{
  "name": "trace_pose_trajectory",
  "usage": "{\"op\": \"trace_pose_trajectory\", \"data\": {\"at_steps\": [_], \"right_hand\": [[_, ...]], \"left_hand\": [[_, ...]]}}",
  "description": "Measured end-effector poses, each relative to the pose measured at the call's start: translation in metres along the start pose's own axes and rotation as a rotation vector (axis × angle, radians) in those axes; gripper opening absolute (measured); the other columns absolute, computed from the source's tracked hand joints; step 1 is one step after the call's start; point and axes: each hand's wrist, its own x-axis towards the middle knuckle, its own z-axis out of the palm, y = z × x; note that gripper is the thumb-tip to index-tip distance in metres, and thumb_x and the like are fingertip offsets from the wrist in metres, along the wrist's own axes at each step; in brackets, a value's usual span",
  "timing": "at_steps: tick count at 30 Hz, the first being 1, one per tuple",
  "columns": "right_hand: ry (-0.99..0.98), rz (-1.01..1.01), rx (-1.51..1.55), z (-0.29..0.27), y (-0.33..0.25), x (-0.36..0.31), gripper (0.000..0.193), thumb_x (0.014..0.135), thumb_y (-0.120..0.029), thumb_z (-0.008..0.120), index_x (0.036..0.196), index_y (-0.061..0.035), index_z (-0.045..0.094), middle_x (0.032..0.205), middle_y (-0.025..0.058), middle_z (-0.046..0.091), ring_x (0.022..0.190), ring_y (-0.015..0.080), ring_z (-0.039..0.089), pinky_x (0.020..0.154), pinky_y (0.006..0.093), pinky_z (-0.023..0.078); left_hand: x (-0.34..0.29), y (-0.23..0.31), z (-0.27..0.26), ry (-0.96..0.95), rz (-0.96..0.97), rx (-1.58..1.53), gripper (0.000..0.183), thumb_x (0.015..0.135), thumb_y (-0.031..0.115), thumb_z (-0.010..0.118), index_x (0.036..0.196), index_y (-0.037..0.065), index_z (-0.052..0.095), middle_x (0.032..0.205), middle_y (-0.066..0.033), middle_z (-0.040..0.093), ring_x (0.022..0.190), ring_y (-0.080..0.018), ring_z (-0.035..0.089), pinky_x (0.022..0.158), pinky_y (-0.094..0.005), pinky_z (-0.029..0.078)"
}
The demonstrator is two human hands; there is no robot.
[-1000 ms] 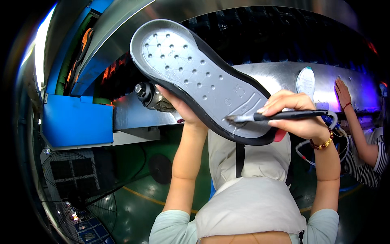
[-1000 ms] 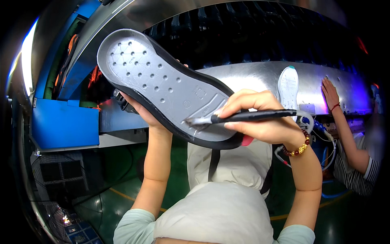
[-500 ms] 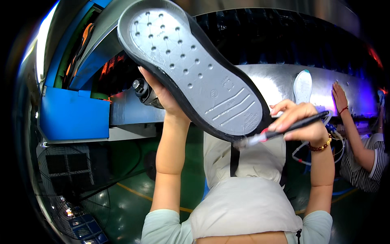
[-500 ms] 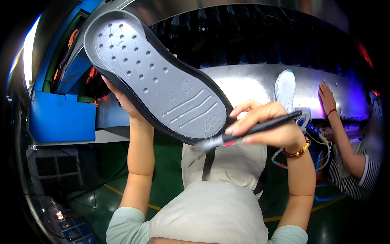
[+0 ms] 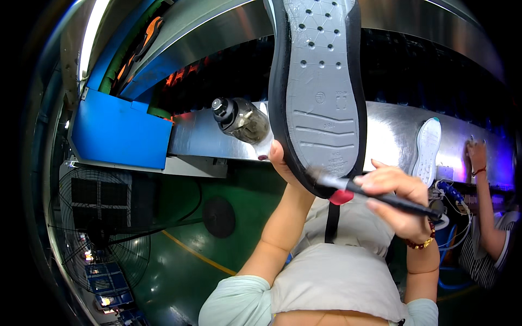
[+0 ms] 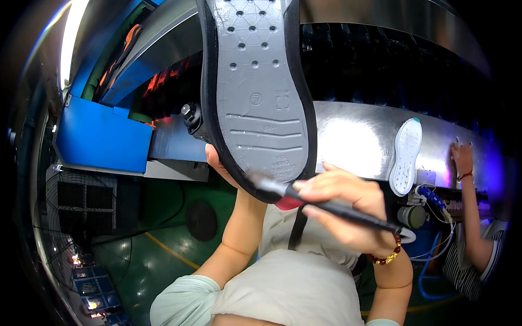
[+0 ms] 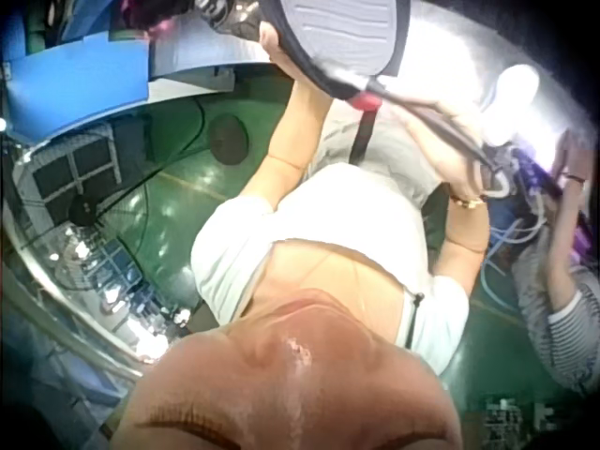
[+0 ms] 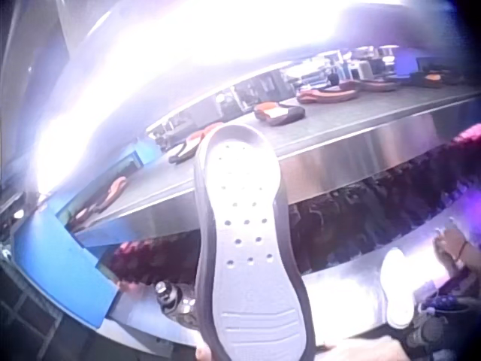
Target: The person picks up orange and gray shoe soles from a conveyor belt one at a time and applies black paint to the edges using a brush. The person rotates each sole to cover all sides and returns it to the belt after painting.
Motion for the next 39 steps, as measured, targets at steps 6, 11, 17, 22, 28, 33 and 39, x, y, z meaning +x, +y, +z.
{"op": "trace_pose_trajectory", "data": {"at_steps": [6,11,17,22,28,33,39], "right_hand": [[0.111,0.044,0.131,-0.008,0.019,0.002,0.018,0.066,0.001,0.064,0.083,-0.0052,0.063,0.09,0.0106,0.064,0.088,0.0202,0.06,0.097,0.0428,0.028],[-0.119,-0.078,0.311,-0.005,0.016,0.002,0.019,0.066,0.002,0.064,0.085,-0.004,0.064,0.089,0.0109,0.064,0.087,0.0203,0.06,0.093,0.0404,0.034],[0.11,-0.054,0.219,0.004,0.021,0.0,0.019,0.07,0.006,0.059,0.088,0.001,0.059,0.092,0.0159,0.062,0.091,0.0231,0.058,0.086,0.0353,0.041],[-0.044,-0.078,0.14,0.015,0.009,-0.003,0.019,0.064,0.002,0.064,0.082,-0.0022,0.063,0.089,0.0129,0.064,0.084,0.0214,0.061,0.087,0.0371,0.04],[-0.061,-0.119,0.098,-0.017,0.013,0.015,0.021,0.065,0.004,0.064,0.085,-0.0001,0.063,0.086,0.0128,0.064,0.082,0.0218,0.06,0.077,0.0302,0.045],[-0.135,-0.049,0.175,-0.022,0.008,0.019,0.019,0.065,0.004,0.065,0.083,0.0008,0.063,0.087,0.0127,0.063,0.081,0.0199,0.06,0.075,0.0279,0.046],[-0.333,-0.065,0.303,-0.018,0.01,0.01,0.021,0.064,0.001,0.067,0.084,-0.0022,0.065,0.084,0.0105,0.065,0.08,0.019,0.059,0.072,0.0279,0.046]], "left_hand": [[0.012,0.001,0.017,0.058,-0.023,-0.059,0.065,0.077,0.052,0.046,0.121,0.004,0.04,0.119,-0.0122,0.046,0.105,-0.0255,0.048,0.088,-0.0387,0.041],[0.018,0.013,0.009,-0.073,-0.06,-0.014,0.064,0.081,0.051,0.042,0.123,0.004,0.038,0.122,-0.0132,0.045,0.107,-0.024,0.046,0.093,-0.039,0.038],[0.005,-0.001,0.008,0.183,-0.01,0.302,0.076,0.079,0.062,0.033,0.128,0.004,0.031,0.124,-0.0166,0.041,0.106,-0.0275,0.047,0.088,-0.039,0.042],[0.002,0.009,0.004,-0.025,-0.03,0.093,0.066,0.078,0.05,0.044,0.123,0.002,0.038,0.121,-0.0131,0.045,0.105,-0.023,0.047,0.089,-0.0353,0.039],[0.015,0.009,0.026,0.036,-0.15,-0.068,0.06,0.074,0.039,0.048,0.117,-0.001,0.042,0.112,-0.0147,0.051,0.098,-0.0252,0.053,0.083,-0.0343,0.044],[0.023,0.013,0.019,-0.013,-0.197,-0.084,0.053,0.075,0.033,0.048,0.114,-0.003,0.046,0.106,-0.0169,0.055,0.093,-0.0263,0.056,0.082,-0.0357,0.046],[0.03,0.017,0.023,0.066,-0.336,-0.083,0.05,0.076,0.029,0.048,0.112,-0.005,0.046,0.107,-0.0186,0.055,0.093,-0.0278,0.057,0.083,-0.0371,0.045]]}}
